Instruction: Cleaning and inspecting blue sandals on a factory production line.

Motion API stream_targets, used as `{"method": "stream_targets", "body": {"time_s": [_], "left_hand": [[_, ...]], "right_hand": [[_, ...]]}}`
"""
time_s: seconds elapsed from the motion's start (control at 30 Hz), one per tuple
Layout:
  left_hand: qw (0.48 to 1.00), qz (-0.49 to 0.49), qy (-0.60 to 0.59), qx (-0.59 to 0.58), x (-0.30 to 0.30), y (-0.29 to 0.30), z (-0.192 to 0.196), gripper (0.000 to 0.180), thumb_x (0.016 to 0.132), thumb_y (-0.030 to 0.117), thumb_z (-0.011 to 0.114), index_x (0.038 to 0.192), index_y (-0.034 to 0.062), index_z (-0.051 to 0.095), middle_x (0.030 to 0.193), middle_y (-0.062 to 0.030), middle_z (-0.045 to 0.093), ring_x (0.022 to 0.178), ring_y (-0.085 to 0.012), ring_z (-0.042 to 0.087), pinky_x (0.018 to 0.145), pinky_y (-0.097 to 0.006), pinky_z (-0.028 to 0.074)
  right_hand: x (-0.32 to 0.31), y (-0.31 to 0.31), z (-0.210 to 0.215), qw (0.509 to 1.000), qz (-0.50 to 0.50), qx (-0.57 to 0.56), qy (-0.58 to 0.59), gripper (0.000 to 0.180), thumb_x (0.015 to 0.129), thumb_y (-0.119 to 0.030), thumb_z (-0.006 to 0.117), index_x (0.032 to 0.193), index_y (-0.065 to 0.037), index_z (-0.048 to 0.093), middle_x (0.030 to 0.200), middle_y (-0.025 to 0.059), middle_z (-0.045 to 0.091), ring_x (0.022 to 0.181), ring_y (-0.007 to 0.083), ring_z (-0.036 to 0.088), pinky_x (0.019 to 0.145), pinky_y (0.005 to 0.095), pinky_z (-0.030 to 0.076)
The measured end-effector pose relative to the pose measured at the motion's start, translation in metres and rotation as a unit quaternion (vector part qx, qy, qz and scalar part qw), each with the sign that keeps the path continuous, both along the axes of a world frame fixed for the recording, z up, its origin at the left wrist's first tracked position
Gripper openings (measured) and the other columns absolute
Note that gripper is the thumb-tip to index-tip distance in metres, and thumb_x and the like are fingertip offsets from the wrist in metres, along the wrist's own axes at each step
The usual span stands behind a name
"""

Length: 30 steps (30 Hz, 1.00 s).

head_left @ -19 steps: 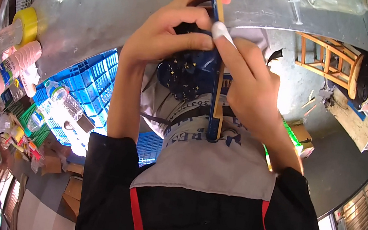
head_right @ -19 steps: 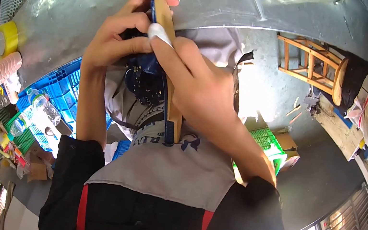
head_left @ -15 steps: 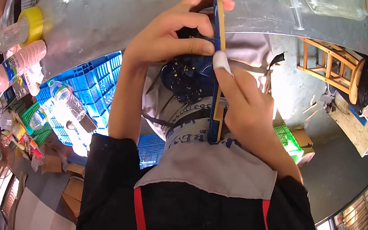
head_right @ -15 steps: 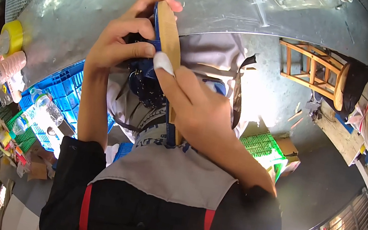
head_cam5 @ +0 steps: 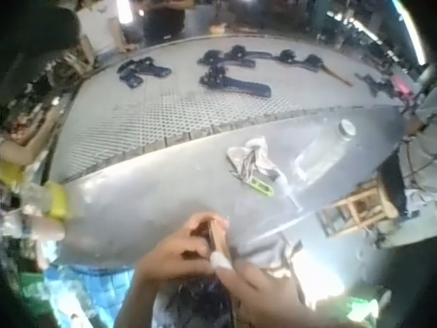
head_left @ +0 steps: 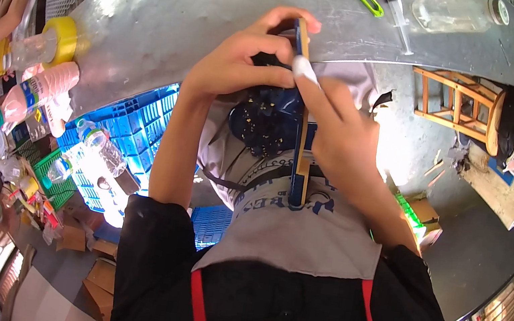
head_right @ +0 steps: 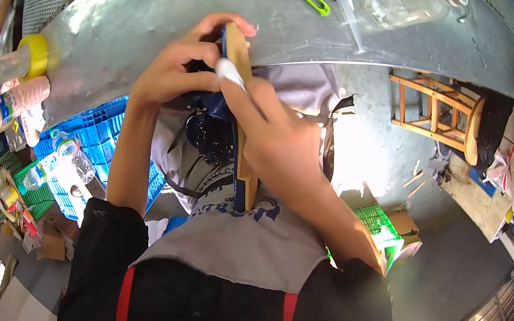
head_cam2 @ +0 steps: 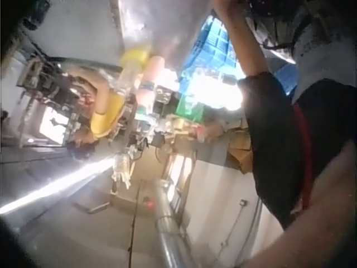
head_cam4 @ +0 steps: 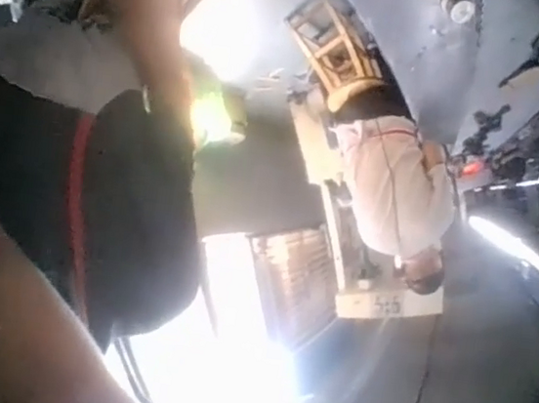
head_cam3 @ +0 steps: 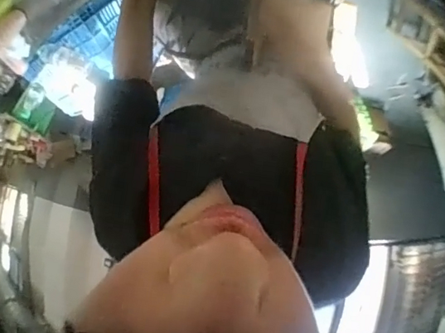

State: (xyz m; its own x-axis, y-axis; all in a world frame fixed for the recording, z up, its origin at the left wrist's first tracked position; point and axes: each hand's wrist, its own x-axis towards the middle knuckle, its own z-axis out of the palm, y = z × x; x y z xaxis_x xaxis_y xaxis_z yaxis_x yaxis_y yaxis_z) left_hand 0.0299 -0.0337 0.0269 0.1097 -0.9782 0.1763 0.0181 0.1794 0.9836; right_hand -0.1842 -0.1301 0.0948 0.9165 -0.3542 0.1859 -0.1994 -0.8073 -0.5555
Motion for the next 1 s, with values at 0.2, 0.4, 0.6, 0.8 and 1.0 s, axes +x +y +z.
{"method": "stream_targets", "body": {"time_s": [0.2,0.4,0.6,0.8,1.0], "left_hand": [[1.0,0.02,0.006,0.006,0.001,0.002,0.006,0.028,0.09,0.027,0.081,0.083,0.0029,0.068,0.151,-0.0187,0.048,0.132,-0.0336,0.053,0.115,-0.048,0.038],[0.999,-0.001,0.033,0.007,-0.001,0.003,0.007,0.021,0.09,0.018,0.079,0.083,0.0038,0.065,0.152,-0.0127,0.05,0.144,-0.0297,0.043,0.119,-0.043,0.031],[0.997,0.002,0.073,0.03,-0.004,0.009,0.009,0.023,0.089,0.02,0.08,0.082,0.0035,0.066,0.154,-0.0122,0.049,0.143,-0.0285,0.044,0.12,-0.043,0.03],[0.997,0.0,0.077,0.02,-0.002,0.005,0.008,0.027,0.088,0.024,0.081,0.08,0.0041,0.064,0.153,-0.0111,0.05,0.14,-0.0285,0.045,0.12,-0.044,0.03],[0.996,0.0,0.085,0.028,-0.001,0.003,0.008,0.028,0.087,0.025,0.081,0.081,0.0046,0.064,0.152,-0.0117,0.05,0.142,-0.029,0.042,0.12,-0.044,0.029]], "right_hand": [[-0.002,-0.004,-0.001,0.999,0.009,-0.006,-0.045,0.061,0.076,0.004,0.067,0.136,-0.012,0.067,0.099,0.0022,0.061,0.059,0.0193,0.063,0.051,0.0344,0.053],[-0.032,0.011,0.008,0.998,0.027,0.043,0.032,0.056,0.081,0.01,0.059,0.132,-0.011,0.069,0.105,0.0045,0.063,0.069,0.0238,0.067,0.059,0.0354,0.055],[-0.08,0.003,0.031,0.975,0.061,0.21,-0.031,0.036,0.094,0.008,0.054,0.127,-0.001,0.067,0.1,0.0109,0.066,0.079,0.021,0.068,0.067,0.0298,0.054],[-0.083,-0.02,0.02,0.835,-0.03,0.549,0.011,0.024,0.098,0.002,0.056,0.119,-0.001,0.067,0.097,0.0045,0.068,0.071,0.0035,0.053,0.062,0.0215,0.042],[-0.047,-0.022,0.005,0.796,-0.068,0.601,-0.038,0.029,0.095,-0.008,0.06,0.123,-0.003,0.065,0.093,0.0038,0.067,0.059,0.0018,0.036,0.053,0.0213,0.025]]}}
